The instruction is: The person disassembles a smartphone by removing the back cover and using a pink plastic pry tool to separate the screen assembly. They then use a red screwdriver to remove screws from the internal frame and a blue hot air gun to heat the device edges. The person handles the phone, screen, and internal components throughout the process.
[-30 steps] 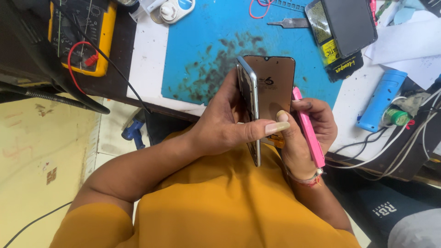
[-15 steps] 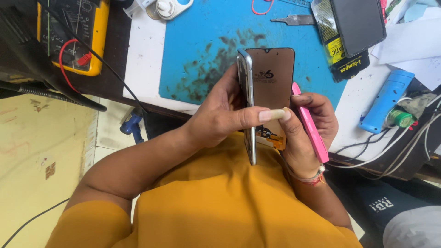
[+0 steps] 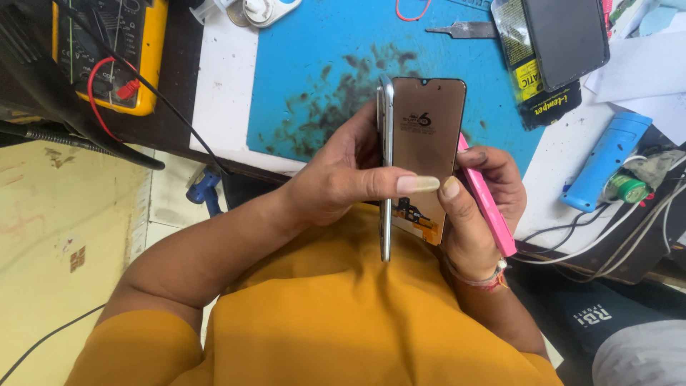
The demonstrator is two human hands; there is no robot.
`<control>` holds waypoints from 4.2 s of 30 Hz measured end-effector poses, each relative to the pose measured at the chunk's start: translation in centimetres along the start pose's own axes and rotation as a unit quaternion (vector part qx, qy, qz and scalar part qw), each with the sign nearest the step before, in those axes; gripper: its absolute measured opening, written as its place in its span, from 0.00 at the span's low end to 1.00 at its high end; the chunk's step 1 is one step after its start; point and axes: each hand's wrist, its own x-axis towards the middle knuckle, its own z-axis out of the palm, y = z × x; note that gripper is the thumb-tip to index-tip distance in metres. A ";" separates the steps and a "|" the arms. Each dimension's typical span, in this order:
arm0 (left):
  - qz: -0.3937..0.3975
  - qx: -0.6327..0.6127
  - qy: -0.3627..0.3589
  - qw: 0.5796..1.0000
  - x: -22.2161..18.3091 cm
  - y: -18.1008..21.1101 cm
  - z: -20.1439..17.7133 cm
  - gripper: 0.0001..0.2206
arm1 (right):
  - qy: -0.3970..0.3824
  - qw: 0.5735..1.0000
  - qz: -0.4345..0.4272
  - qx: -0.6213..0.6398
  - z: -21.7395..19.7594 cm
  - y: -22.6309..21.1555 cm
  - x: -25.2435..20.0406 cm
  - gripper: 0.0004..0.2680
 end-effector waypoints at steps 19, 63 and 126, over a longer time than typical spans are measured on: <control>-0.010 -0.024 -0.021 0.999 -0.5 -0.2 -0.3 0.44 | -0.003 1.000 -0.007 0.007 -0.3 0.1 -0.1 0.12; 0.016 -0.027 -0.025 0.999 -0.8 -0.1 0.2 0.45 | -0.001 1.000 -0.016 -0.012 -0.2 0.1 -0.3 0.10; 0.197 0.753 0.026 0.628 2.8 0.0 -3.1 0.47 | -0.087 0.614 -0.265 -0.738 -10.6 -7.1 22.1 0.08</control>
